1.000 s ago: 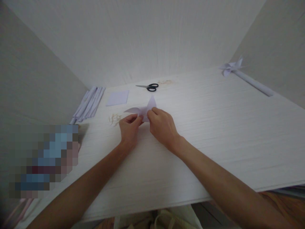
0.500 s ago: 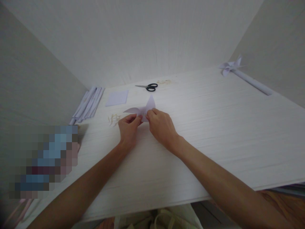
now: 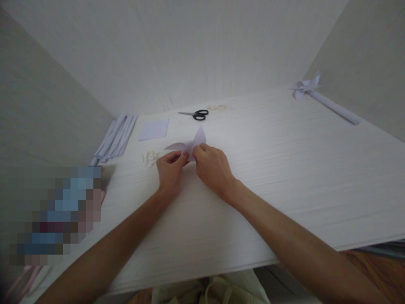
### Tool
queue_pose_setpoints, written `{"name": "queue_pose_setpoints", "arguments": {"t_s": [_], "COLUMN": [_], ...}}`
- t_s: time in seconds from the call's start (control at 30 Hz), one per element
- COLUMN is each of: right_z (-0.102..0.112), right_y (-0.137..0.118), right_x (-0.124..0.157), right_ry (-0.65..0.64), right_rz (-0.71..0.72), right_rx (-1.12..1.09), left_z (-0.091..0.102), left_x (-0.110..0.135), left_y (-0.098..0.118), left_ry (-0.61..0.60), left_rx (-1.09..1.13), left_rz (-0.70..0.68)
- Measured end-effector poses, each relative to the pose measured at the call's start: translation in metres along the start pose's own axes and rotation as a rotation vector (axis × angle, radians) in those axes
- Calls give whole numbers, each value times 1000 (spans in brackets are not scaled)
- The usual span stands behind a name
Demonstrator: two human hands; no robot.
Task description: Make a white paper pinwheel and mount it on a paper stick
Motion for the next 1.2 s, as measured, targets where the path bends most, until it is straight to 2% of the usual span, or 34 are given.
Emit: {"name": "queue_pose_setpoints", "arguments": {"t_s": [0.13, 0.43, 0.57, 0.77, 1.0, 1.2], "right_z": [1, -1, -1, -3, -4, -6], "right_y": [-1, 0, 1, 8, 10, 11], "right_x": [1, 0, -1, -1, -1, 1], "right_ry": [27, -43, 8, 116, 105, 101], "right_rz": [33, 32, 49, 34, 87, 39], "right_rx": [19, 96, 13, -222, -384, -381], "left_z": [0, 1, 1, 1, 4, 3], "left_x": [0, 0, 0, -1, -2, -2], "left_y": [-1, 0, 0, -2, -2, 0], "left_ry": [-1, -16, -14, -22, 20, 14], "left_rx": [11, 12, 7, 29, 40, 47], "left_rz": [1, -10, -7, -8, -17, -13]}}
Point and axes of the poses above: each hand's wrist, its own x-axis away from the middle knuckle, its own z-axis out of the back of the hand, y = z × x, the point moved 3 cm from there along -x, towards the middle knuckle, and after that the axes turned 12 degrees about -y, right-handed, at the moved point
